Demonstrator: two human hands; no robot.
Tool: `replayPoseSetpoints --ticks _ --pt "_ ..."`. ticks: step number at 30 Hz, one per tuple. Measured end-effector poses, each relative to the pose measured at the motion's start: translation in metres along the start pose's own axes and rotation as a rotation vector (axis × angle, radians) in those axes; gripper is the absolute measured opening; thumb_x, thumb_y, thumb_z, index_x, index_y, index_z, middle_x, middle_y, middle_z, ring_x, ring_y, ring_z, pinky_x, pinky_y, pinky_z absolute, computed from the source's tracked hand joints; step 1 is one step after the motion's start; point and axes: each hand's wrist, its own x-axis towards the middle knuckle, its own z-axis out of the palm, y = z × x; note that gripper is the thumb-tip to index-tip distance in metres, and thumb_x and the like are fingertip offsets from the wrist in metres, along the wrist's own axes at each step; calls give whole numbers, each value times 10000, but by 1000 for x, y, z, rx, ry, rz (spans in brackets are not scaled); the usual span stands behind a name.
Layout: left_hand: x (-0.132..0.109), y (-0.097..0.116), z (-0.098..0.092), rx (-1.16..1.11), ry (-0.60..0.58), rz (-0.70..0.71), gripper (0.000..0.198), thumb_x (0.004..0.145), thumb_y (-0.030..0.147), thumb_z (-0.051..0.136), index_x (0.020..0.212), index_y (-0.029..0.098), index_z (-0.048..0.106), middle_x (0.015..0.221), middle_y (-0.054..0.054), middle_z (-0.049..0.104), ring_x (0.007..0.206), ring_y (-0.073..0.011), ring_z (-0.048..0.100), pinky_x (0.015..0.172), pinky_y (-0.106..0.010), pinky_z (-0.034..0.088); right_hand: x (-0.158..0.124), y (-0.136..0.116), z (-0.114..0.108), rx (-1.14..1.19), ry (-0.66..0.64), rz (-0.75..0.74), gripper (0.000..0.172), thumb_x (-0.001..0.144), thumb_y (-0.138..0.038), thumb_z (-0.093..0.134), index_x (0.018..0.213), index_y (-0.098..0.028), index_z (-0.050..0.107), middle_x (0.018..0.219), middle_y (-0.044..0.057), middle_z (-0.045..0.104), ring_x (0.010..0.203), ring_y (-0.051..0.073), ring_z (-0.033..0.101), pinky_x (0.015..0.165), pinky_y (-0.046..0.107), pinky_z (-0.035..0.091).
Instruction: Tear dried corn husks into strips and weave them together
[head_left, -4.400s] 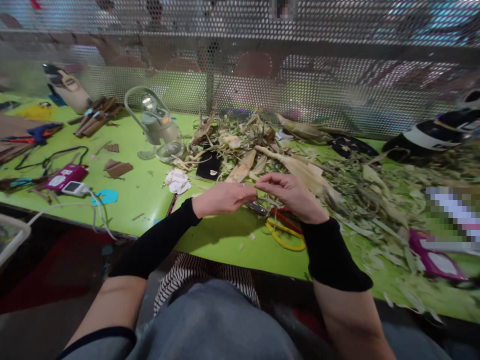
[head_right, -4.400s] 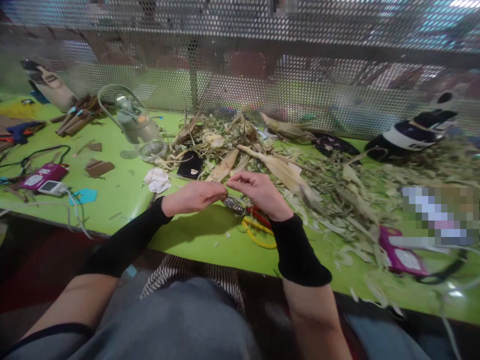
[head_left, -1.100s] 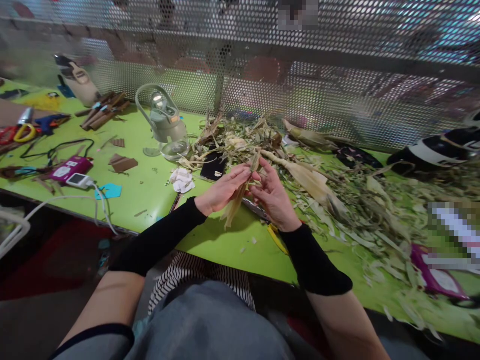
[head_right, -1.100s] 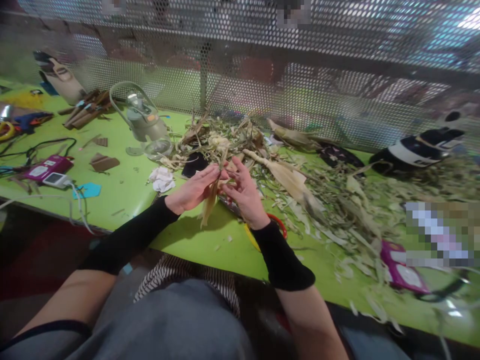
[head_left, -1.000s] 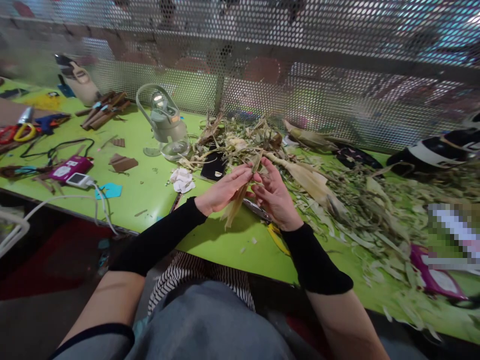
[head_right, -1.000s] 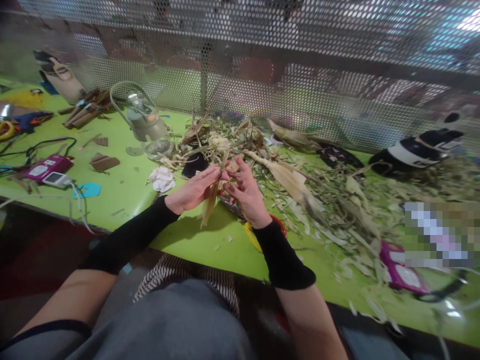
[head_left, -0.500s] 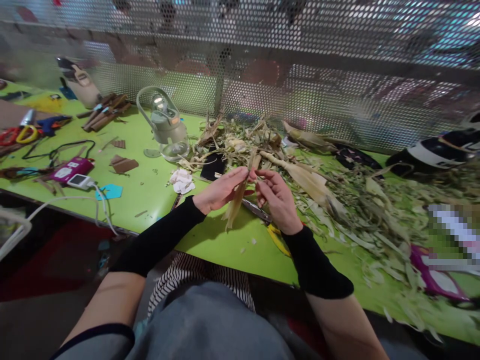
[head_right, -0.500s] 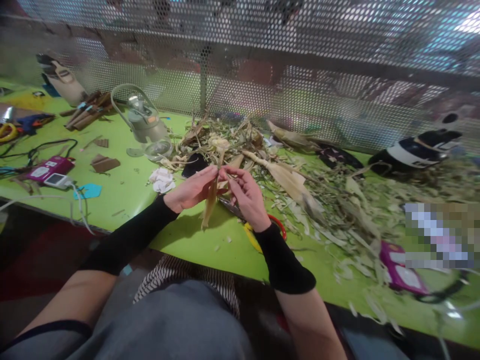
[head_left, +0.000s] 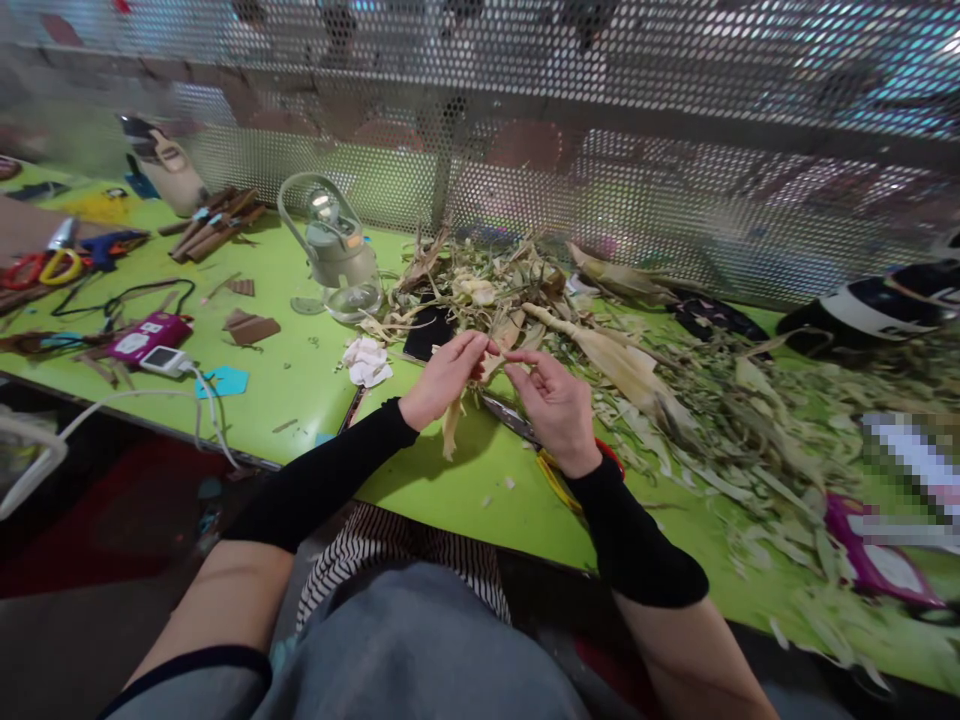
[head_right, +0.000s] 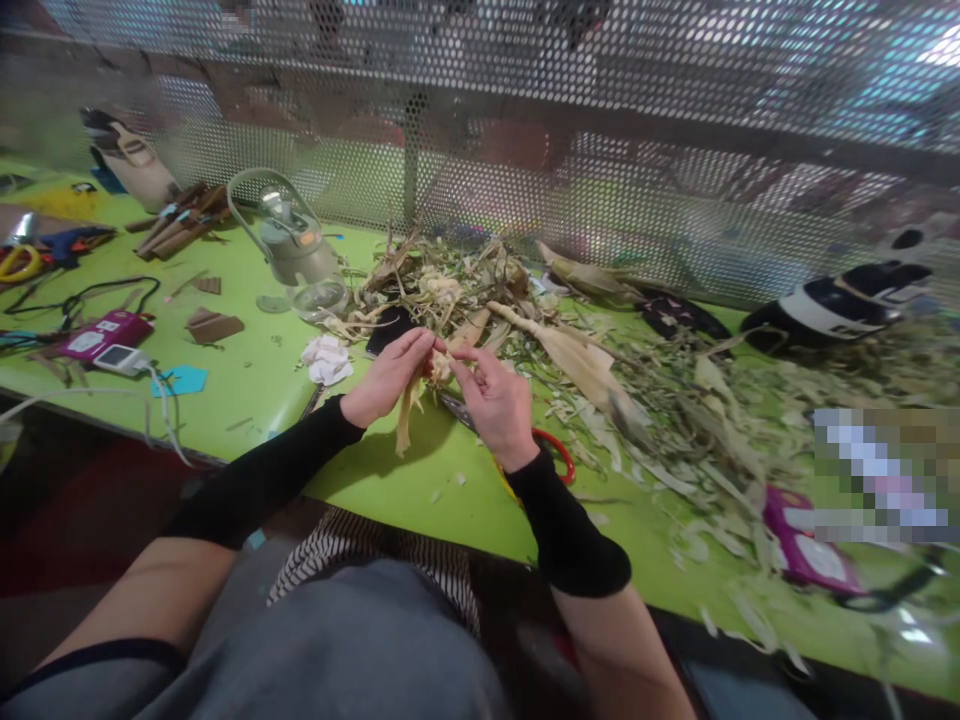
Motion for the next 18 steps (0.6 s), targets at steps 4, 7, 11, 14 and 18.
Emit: replayPoseSetpoints --ticks 4,7,11,14,18 --pt "-3 1 1 221 -4 98 275 1055 203 522 802 171 625 681 40 528 628 -92 498 678 -226 405 1 -3 0 16 -1 -66 204 975 -445 687 891 -260 706 778 11 620 643 164 497 619 328 405" --pt "-3 -7 3 211 -112 66 293 1065 239 495 799 179 600 640 40 502 611 -106 496 663 -239 393 1 -5 0 248 -30 -48 294 970 -524 695 874 -254 632 1056 58 685 708 156 561 650 338 476" --pt "1 -23 3 194 -166 90 328 1071 300 506 767 186 549 655 29 521 626 -112 506 665 -247 391 0 -1 7 597 -141 122 425 919 -642 733 868 -261 553 808 -19 626 622 126 539 596 296 473" --pt "5 -32 3 216 -125 104 300 1077 303 498 814 181 577 660 29 509 633 -122 500 674 -257 402 0 2 15 717 -110 203 474 855 -641 807 837 -254 533 695 -63 522 579 99 471 558 257 433" --pt "8 -32 3 270 -132 156 295 1080 305 486 843 177 605 747 11 518 711 -137 511 721 -266 434 1 0 21 844 -36 313 485 801 -585 875 822 -262 513 617 -95 421 518 85 386 497 228 389"
